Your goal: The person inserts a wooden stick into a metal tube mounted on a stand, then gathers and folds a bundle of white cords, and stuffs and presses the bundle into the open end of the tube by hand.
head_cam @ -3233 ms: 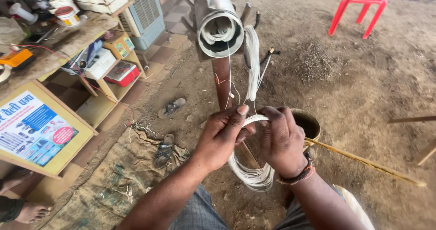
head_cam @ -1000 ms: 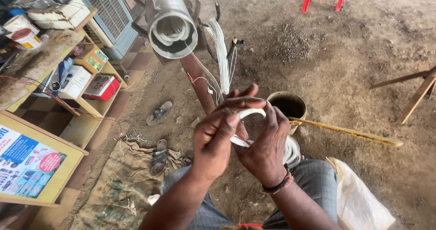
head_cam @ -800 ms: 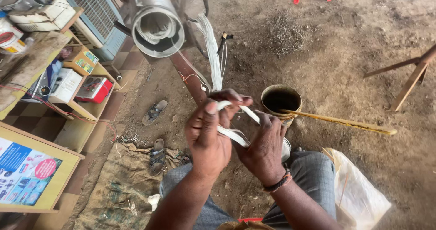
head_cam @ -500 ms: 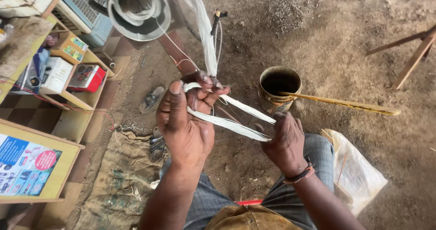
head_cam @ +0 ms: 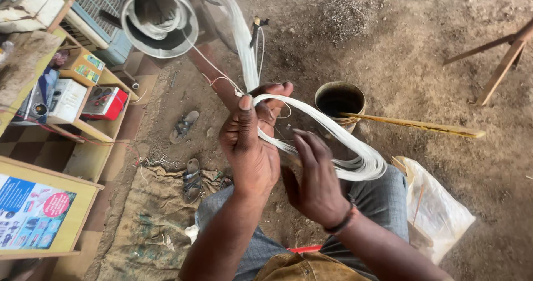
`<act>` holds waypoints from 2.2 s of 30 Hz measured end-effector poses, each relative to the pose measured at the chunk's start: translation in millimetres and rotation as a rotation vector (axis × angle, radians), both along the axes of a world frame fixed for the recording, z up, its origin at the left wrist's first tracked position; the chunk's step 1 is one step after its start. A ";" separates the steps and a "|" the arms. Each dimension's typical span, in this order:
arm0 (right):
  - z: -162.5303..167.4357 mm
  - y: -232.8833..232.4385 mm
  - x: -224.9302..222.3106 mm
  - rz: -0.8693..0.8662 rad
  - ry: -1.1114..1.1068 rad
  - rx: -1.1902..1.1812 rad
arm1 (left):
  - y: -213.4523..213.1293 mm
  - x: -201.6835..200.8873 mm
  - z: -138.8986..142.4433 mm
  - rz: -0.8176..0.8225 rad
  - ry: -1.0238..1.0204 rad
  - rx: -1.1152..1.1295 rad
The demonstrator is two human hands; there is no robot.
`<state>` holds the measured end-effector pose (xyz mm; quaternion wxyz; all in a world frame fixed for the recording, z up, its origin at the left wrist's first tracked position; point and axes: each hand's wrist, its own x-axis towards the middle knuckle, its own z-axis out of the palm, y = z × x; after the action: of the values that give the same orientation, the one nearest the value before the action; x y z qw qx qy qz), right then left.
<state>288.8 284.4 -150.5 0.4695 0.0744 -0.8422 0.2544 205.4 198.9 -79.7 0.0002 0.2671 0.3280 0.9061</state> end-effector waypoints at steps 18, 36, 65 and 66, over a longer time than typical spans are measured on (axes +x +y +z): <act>-81.8 50.7 -2.7 -0.093 -0.266 0.075 | -16.1 -19.4 -23.6 -0.198 -0.076 0.412; -2.2 30.1 -21.5 0.049 -0.288 -0.054 | -13.2 -11.6 -11.7 -0.096 -0.045 0.154; -36.5 39.9 -14.1 -0.053 -0.330 -0.109 | -32.7 -10.9 9.0 -0.065 -0.074 0.286; -36.8 40.5 -14.5 -0.051 -0.411 -0.134 | -33.1 -12.3 8.7 -0.059 -0.050 0.285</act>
<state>274.3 324.9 -187.3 0.2983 -0.0318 -0.9029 0.3078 193.1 165.7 -71.0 -0.0031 0.2514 0.1879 0.9495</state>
